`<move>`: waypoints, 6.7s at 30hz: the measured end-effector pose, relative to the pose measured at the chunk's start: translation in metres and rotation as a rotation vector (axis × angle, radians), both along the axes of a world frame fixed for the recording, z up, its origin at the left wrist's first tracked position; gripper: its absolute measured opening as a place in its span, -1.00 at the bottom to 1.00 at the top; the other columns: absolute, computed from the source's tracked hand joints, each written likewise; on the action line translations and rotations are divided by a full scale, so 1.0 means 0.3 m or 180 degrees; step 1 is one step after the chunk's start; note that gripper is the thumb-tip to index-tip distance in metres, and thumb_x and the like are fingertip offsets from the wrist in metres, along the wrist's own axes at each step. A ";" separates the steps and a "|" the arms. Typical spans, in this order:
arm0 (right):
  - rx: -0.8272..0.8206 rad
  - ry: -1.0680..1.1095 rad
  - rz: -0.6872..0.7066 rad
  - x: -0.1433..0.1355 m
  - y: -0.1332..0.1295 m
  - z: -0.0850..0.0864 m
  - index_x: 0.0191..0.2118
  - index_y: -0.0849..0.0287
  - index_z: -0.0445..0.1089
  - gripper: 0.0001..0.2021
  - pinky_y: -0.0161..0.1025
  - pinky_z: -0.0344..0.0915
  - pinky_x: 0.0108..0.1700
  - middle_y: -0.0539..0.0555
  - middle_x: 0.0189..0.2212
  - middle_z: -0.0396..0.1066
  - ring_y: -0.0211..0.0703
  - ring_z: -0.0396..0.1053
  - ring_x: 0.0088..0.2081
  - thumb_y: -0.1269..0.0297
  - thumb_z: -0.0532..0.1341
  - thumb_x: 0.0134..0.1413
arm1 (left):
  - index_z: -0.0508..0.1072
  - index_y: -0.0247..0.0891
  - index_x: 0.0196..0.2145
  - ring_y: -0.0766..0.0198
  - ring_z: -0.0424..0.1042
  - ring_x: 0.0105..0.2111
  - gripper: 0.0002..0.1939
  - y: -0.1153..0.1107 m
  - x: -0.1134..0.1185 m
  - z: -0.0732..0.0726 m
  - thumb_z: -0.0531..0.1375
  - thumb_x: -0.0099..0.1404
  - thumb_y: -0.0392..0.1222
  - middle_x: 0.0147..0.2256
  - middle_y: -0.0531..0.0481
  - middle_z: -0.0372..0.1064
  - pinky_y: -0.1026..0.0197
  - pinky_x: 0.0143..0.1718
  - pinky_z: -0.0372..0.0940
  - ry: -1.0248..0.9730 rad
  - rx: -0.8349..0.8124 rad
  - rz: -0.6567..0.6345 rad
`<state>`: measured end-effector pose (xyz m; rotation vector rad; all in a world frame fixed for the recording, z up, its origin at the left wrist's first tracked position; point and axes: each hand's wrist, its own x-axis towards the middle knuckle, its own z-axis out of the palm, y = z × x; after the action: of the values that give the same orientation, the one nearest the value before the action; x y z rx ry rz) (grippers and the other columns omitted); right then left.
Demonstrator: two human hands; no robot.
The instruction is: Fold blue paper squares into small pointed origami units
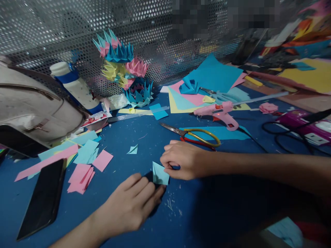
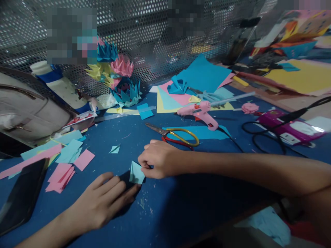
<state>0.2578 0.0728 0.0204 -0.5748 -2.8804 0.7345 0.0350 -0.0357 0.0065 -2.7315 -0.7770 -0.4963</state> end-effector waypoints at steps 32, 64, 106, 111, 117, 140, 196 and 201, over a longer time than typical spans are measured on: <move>-0.0831 0.0201 0.0365 0.012 0.083 0.001 -0.30 0.17 0.48 -0.88 -0.31 0.08 -0.17 -0.07 -0.35 0.39 -0.32 0.35 -0.29 0.24 0.34 0.15 | 0.41 -0.43 0.13 0.10 0.38 0.04 -0.68 0.032 -0.025 -0.001 0.03 0.53 -0.28 0.02 -0.15 0.47 -0.01 0.15 0.20 -0.0427 -0.0843 0.0051; -0.0947 0.0021 0.0759 0.013 0.137 0.023 -0.17 0.20 0.48 -0.90 -0.36 0.19 -0.15 0.05 -0.22 0.40 -0.25 0.37 -0.19 0.36 0.20 0.32 | 0.30 -0.42 0.26 0.11 0.28 0.11 -0.57 0.040 -0.023 -0.001 -0.10 0.58 -0.21 0.14 -0.09 0.38 -0.04 0.33 -0.23 0.0149 -0.0709 0.0118; -0.0814 0.0377 0.0204 -0.014 0.136 -0.033 -0.05 0.18 0.44 -0.79 -0.34 0.21 -0.23 0.03 -0.17 0.29 -0.35 0.27 -0.34 0.34 0.31 0.20 | 0.09 -0.31 0.38 0.12 0.20 0.19 -0.51 0.044 -0.028 0.011 -0.09 0.55 -0.24 0.34 0.02 0.12 -0.10 0.38 -0.49 0.0526 -0.0912 0.0131; -0.0606 0.0152 0.0270 -0.028 0.126 0.020 -0.11 0.20 0.41 -0.87 -0.31 0.21 -0.18 0.04 -0.16 0.30 -0.29 0.29 -0.26 0.31 0.26 0.26 | 0.19 -0.24 0.33 0.12 0.21 0.20 -0.54 0.038 -0.023 0.009 -0.01 0.54 -0.18 0.29 0.01 0.21 -0.10 0.38 -0.39 0.0315 -0.0783 0.0112; 0.0007 -0.0549 0.0702 -0.096 0.122 0.114 -0.17 0.19 0.38 -0.89 -0.29 0.09 -0.26 0.06 -0.16 0.37 -0.21 0.31 -0.21 0.26 0.21 0.32 | 0.29 -0.29 0.25 0.16 0.26 0.17 -0.61 0.035 -0.001 0.004 -0.03 0.56 -0.17 0.22 -0.04 0.33 -0.06 0.35 -0.21 0.0224 -0.0519 0.0169; -0.1240 -0.1639 0.0278 -0.160 0.146 0.178 -0.35 0.27 0.47 -0.93 -0.37 0.23 -0.36 -0.06 -0.57 0.42 -0.30 0.41 -0.48 0.40 0.25 0.06 | 0.36 -0.40 0.18 0.12 0.35 0.05 -0.52 -0.030 0.030 0.012 -0.01 0.56 0.03 0.01 -0.15 0.47 -0.01 0.23 -0.02 0.0149 -0.0071 0.0320; 0.1013 -0.0487 0.0926 0.058 0.017 0.080 0.06 0.15 0.44 -0.73 -0.22 -0.03 -0.42 0.03 -0.41 0.42 -0.19 0.32 -0.40 0.32 0.16 0.29 | 0.32 -0.34 0.25 0.03 0.16 0.24 -0.41 -0.066 0.022 -0.014 -0.03 0.52 0.15 0.28 -0.15 0.22 -0.09 0.37 -0.52 0.0087 -0.0671 0.0617; 0.0902 -0.0788 0.1011 0.068 0.037 0.099 -0.16 0.10 0.50 -0.84 -0.20 -0.06 -0.41 0.00 -0.48 0.39 -0.18 0.33 -0.39 0.29 0.16 0.29 | 0.31 -0.32 0.25 0.01 0.14 0.25 -0.42 -0.054 0.017 -0.014 0.00 0.50 0.14 0.30 -0.17 0.19 -0.11 0.36 -0.52 0.0080 -0.0746 0.0595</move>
<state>0.2784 0.0840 0.0502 -0.1855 -3.2693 0.2882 0.0400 -0.0520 0.0022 -2.8279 -1.1360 -0.3495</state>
